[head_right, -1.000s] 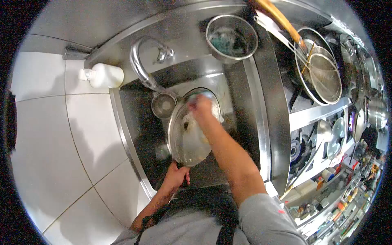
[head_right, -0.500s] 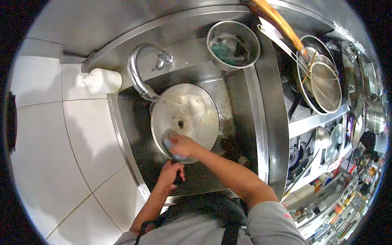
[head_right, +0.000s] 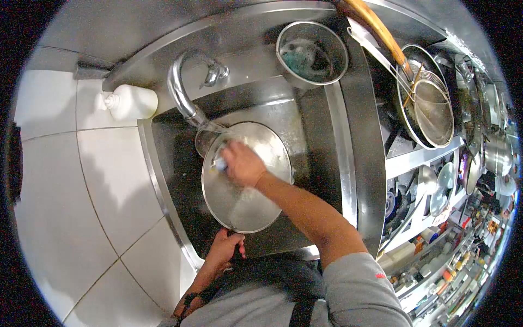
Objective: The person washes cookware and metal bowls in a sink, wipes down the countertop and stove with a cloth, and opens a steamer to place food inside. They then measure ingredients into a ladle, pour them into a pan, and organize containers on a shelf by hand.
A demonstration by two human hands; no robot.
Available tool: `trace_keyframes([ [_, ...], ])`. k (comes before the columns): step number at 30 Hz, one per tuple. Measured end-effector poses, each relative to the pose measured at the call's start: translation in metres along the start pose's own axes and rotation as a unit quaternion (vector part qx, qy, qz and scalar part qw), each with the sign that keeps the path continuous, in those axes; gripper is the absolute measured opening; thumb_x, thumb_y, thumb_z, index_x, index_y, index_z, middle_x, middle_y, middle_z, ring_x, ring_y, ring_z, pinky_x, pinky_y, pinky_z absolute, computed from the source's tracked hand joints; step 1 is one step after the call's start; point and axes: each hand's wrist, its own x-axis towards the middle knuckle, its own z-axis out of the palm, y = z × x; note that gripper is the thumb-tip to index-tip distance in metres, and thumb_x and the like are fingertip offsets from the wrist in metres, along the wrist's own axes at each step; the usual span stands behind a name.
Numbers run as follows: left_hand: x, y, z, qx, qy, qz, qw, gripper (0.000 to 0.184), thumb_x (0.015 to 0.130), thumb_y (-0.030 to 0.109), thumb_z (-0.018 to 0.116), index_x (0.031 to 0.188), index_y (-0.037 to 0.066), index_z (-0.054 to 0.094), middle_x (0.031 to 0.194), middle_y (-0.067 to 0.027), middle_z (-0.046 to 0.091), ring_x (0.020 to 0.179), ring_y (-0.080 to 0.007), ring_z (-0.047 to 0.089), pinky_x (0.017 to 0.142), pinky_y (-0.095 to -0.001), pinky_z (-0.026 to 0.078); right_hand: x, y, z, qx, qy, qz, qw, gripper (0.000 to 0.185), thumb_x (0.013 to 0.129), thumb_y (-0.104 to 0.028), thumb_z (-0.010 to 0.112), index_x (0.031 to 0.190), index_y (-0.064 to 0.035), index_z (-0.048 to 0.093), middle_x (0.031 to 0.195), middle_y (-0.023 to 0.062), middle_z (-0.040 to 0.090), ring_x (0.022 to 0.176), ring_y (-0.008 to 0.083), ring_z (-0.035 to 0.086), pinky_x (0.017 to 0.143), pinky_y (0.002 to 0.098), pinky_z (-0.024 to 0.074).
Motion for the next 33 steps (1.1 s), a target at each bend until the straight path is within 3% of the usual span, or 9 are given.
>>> trace_keyframes([
  [4,-0.011,0.014,-0.006,-0.033,-0.005,0.005,0.999,0.027,0.091,0.009,0.063,0.111,-0.003,0.049,0.075,-0.0072,0.057,0.06,-0.0186,0.059,0.052,-0.0365,0.053,-0.01,0.045,-0.004,0.026,-0.007,0.462,0.886,0.054,0.077,-0.017,0.073,0.124,0.0011,0.056,0.122,0.028,0.063,0.116,0.0423,0.064,0.096,0.0481,0.0525],
  [11,0.012,-0.003,0.009,0.039,-0.019,-0.019,0.999,0.031,0.089,0.008,0.062,0.113,-0.005,0.046,0.075,-0.0082,0.058,0.058,-0.0201,0.06,0.054,-0.0369,0.054,0.01,-0.031,-0.002,0.182,0.096,0.171,0.964,0.055,0.079,-0.022,0.069,0.125,0.0034,0.053,0.113,0.0302,0.061,0.106,0.0468,0.062,0.094,0.0499,0.0511],
  [13,0.009,-0.003,0.007,0.032,-0.029,-0.014,0.999,0.03,0.089,0.007,0.062,0.113,-0.005,0.047,0.074,-0.0087,0.059,0.057,-0.0204,0.061,0.054,-0.0368,0.054,0.013,-0.019,0.006,0.086,0.067,0.178,0.978,0.051,0.081,-0.025,0.068,0.122,0.0021,0.055,0.107,0.0289,0.066,0.102,0.0451,0.066,0.09,0.0516,0.0528],
  [16,0.002,0.003,0.002,0.014,-0.041,-0.01,0.999,0.03,0.088,0.007,0.061,0.112,-0.005,0.048,0.072,-0.009,0.059,0.057,-0.0206,0.061,0.054,-0.0365,0.053,0.03,0.033,0.015,0.168,0.167,0.476,0.847,0.048,0.084,-0.028,0.066,0.121,0.0012,0.059,0.096,0.0251,0.072,0.091,0.0433,0.072,0.081,0.052,0.0564],
  [19,0.016,-0.002,0.007,0.021,-0.026,-0.004,0.999,0.029,0.088,0.006,0.061,0.112,-0.004,0.049,0.07,-0.0089,0.059,0.056,-0.0203,0.061,0.054,-0.0359,0.053,0.04,-0.009,0.018,0.173,0.142,0.394,0.891,0.042,0.084,-0.026,0.065,0.115,0.0014,0.061,0.099,0.0249,0.072,0.088,0.0437,0.071,0.08,0.0512,0.056],
  [24,0.024,0.006,-0.012,-0.077,-0.003,0.02,0.997,0.035,0.087,0.004,0.062,0.118,-0.001,0.047,0.068,-0.0077,0.057,0.053,-0.0198,0.058,0.051,-0.0356,0.052,-0.016,-0.055,-0.002,0.262,-0.317,0.115,0.904,0.036,0.074,-0.028,0.072,0.101,-0.0037,0.07,0.095,0.0271,0.071,0.093,0.0432,0.07,0.084,0.0509,0.0553],
  [27,0.022,0.0,-0.043,-0.187,-0.029,0.041,0.981,0.04,0.088,0.006,0.064,0.122,0.0,0.045,0.067,-0.0069,0.056,0.052,-0.0193,0.057,0.048,-0.0355,0.051,-0.043,-0.023,-0.023,0.035,-0.432,0.159,0.887,0.04,0.08,-0.028,0.07,0.115,-0.0093,0.072,0.107,0.0191,0.073,0.098,0.0345,0.072,0.087,0.0466,0.056],
  [29,0.012,0.0,-0.049,-0.23,-0.056,0.027,0.971,0.04,0.088,0.007,0.065,0.121,0.0,0.045,0.068,-0.007,0.056,0.052,-0.0191,0.057,0.048,-0.0354,0.051,-0.044,0.036,-0.018,-0.173,-0.394,0.214,0.877,0.043,0.085,-0.027,0.069,0.125,-0.0111,0.068,0.116,0.018,0.071,0.101,0.0333,0.072,0.089,0.0495,0.057],
  [33,-0.001,0.002,-0.019,-0.023,-0.004,-0.032,0.999,0.05,0.088,0.003,0.063,0.132,0.0,0.041,0.076,-0.0091,0.059,0.055,-0.0197,0.06,0.05,-0.0367,0.054,-0.012,0.075,0.007,-0.123,-0.042,0.205,0.97,0.045,0.088,-0.022,0.064,0.127,-0.0029,0.054,0.115,0.0216,0.063,0.106,0.0418,0.066,0.09,0.0502,0.0551],
])
